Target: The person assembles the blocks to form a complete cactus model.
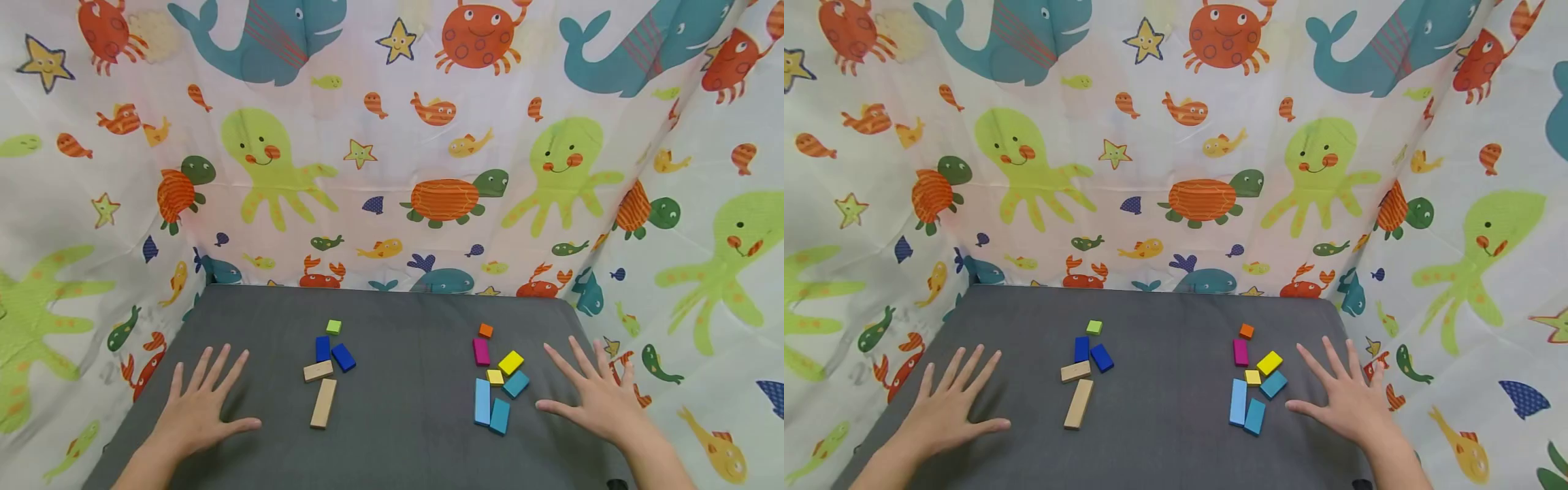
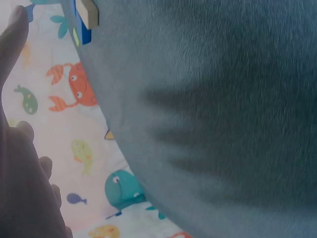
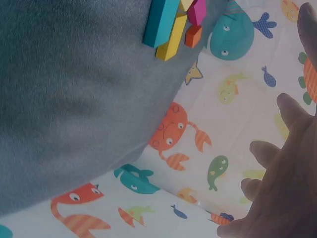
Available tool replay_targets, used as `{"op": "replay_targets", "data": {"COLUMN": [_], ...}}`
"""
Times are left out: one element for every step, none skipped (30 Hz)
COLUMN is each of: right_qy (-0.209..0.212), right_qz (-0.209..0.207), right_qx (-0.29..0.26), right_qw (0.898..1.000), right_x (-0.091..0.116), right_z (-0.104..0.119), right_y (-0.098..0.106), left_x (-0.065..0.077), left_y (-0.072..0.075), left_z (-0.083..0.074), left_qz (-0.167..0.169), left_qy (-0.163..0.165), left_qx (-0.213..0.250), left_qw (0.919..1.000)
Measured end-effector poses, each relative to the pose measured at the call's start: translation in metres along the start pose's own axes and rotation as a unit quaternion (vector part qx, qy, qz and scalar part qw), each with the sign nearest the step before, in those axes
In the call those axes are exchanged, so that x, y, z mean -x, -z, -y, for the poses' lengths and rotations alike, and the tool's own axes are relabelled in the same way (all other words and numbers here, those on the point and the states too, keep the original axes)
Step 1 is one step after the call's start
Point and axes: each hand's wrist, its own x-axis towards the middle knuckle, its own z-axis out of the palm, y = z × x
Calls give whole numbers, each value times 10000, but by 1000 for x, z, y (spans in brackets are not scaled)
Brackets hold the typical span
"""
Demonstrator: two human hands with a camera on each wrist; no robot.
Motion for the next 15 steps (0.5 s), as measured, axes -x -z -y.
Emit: {"op": "replay_targets", "data": {"right_qy": [-1,3,1,9,8,-3,-7,-18,-29,-47,-75,-99,-123,-144,-156], "right_qz": [11,1,-2,-13,-21,-24,-23,-16,4,25,50,73,100,112,125], "right_qx": [-28,-50,-69,-73,-94,-107,-129,-160,-183,-202,-222,-239,-246,-255,-273], "right_qw": [10000,10000,10000,10000,10000,9999,9999,9999,9998,9998,9997,9996,9996,9995,9994], "right_x": [0,0,0,-1,-2,-3,-3,-4,-4,-5,-5,-5,-5,-5,-5], "right_z": [0,1,2,2,3,4,5,6,7,8,8,9,9,10,10], "right_y": [-2,-3,-5,-6,-7,-8,-9,-10,-11,-11,-12,-13,-15,-16,-17], "left_x": [0,0,0,0,0,0,0,0,0,0,-1,-2,-3,-4,-5], "left_y": [-2,-3,-5,-7,-8,-9,-10,-10,-11,-11,-11,-11,-11,-11,-11], "left_z": [-2,-3,-5,-6,-7,-8,-8,-9,-10,-10,-11,-11,-12,-13,-14], "left_qz": [2,12,18,21,14,-4,-31,-53,-81,-114,-136,-150,-155,-160,-166], "left_qy": [-25,-46,-62,-72,-73,-69,-74,-77,-87,-96,-111,-129,-150,-167,-191], "left_qx": [46,84,98,113,120,122,126,128,140,169,207,260,316,376,447], "left_qw": [10000,10000,9999,9999,9999,9999,9999,9999,9998,9997,9996,9995,9993,9990,9987]}}
